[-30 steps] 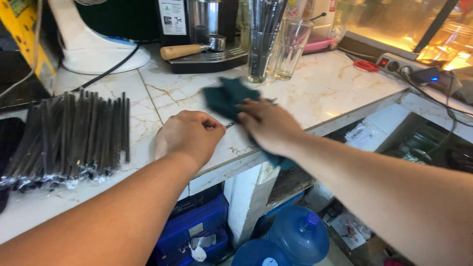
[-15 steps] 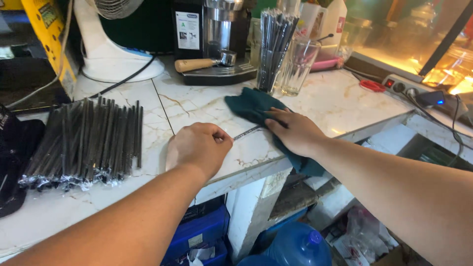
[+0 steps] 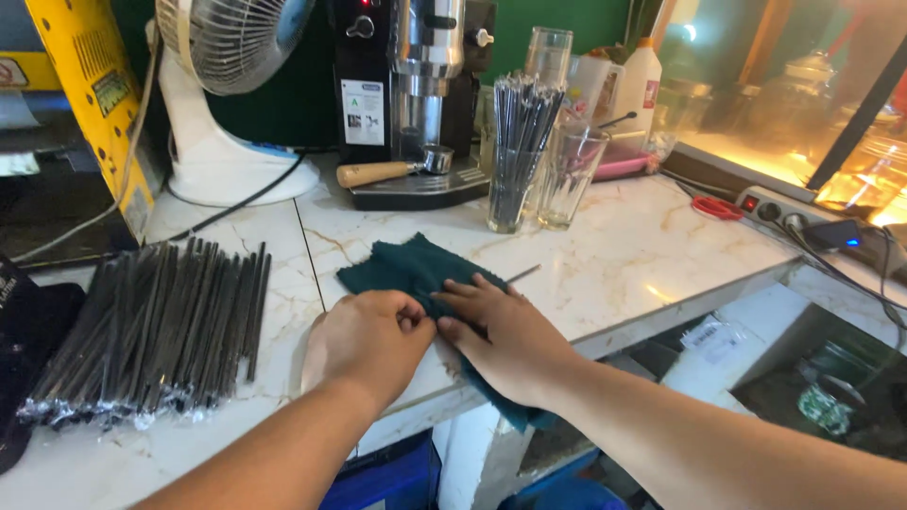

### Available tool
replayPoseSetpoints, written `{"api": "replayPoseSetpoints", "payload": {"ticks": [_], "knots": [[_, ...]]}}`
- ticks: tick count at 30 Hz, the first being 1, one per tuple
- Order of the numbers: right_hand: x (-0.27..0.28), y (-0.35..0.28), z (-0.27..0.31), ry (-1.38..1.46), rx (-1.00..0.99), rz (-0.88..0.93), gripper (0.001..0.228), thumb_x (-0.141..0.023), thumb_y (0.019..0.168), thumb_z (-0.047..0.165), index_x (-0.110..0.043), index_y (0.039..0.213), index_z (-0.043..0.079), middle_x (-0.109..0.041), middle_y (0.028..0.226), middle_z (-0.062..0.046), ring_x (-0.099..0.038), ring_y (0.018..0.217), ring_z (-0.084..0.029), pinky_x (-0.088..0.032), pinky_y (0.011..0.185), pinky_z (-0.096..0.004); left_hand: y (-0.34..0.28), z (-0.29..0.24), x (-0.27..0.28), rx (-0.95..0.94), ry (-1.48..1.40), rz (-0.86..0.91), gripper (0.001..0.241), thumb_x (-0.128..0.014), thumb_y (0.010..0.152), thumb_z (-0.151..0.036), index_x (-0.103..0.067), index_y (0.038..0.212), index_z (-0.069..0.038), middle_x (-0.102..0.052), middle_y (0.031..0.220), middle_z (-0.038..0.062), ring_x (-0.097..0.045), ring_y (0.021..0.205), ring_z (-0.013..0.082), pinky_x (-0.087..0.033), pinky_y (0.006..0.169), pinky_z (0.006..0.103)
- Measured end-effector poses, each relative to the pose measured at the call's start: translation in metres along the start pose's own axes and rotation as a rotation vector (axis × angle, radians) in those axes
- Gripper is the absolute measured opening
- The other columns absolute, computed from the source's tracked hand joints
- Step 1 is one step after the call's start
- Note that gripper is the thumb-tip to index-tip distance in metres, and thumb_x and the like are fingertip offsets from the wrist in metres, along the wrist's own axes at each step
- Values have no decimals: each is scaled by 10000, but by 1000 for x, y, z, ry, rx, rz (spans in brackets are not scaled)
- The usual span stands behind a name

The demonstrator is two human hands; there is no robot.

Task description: Cleaning reusable metal straws using a cloth at a coffee shop counter.

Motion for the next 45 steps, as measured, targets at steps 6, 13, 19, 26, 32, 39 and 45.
{"api": "replayPoseSetpoints", "payload": {"ticks": [6, 13, 19, 26, 32, 39, 45], "knots": [[4, 13, -49, 48, 80, 16, 476, -488, 999, 374, -575, 1429, 189, -453, 1586, -58, -284, 1521, -316, -237, 1207, -476, 0, 0, -2, 3, 3, -39, 205, -736, 777, -418, -800, 830, -230, -768, 818, -34, -736, 848, 199, -575, 796, 364], [31, 18, -77, 427, -356, -252, 477, -432, 1040, 416, -585, 1415, 165, -686, 1312, -175, -650, 1265, -315, -466, 1118, -424, -4, -4, 0, 111, -32, 38, 153, -720, 800, -346, -810, 849, -232, -759, 866, -27, -722, 825, 179, -573, 787, 345], [18, 28, -66, 227, -187, -146, 457, -405, 1043, 372, -554, 1433, 186, -587, 1459, -102, -473, 1413, -259, -342, 1176, -446, -5, -8, 0, 129, -45, -49, 153, -745, 814, -326, -791, 871, -192, -759, 848, -10, -717, 777, 185, -568, 746, 347], [3, 28, -7, 66, 172, 110, 479, -430, 1028, 330, -476, 1487, 201, -408, 1605, -6, -216, 1551, -237, -170, 1222, -496, 0, 0, -5, 100, -31, -75, 177, -760, 822, -317, -785, 897, -159, -762, 854, 15, -730, 758, 195, -580, 724, 346], [-1, 39, -13, 130, 269, 119, 482, -428, 1033, 336, -488, 1486, 183, -442, 1597, -5, -282, 1528, -244, -189, 1229, -486, 0, -1, -5, 56, 27, -98, 207, -761, 816, -307, -785, 930, -135, -756, 906, 37, -734, 796, 208, -584, 742, 352], [-12, 87, -41, -69, 231, 116, 506, -417, 1029, 395, -478, 1488, 192, -439, 1584, -49, -368, 1478, -267, -302, 1204, -439, -3, -8, 1, 123, -10, -65, 203, -748, 826, -326, -796, 932, -159, -771, 893, 21, -738, 793, 172, -583, 750, 337], [-20, 121, -51, -117, 162, 140, 524, -381, 1039, 411, -421, 1510, 184, -416, 1586, -70, -365, 1472, -282, -291, 1196, -464, -7, -14, 5, 220, -21, -5, 187, -736, 843, -328, -798, 945, -184, -772, 859, 1, -724, 774, 152, -578, 749, 321]]}}
Point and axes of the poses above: each hand's wrist, its own y-axis towards the middle knuckle, its own x-axis out of the back of the hand, z = x × y, the point moved 1 cm from there along y, towards the middle knuckle
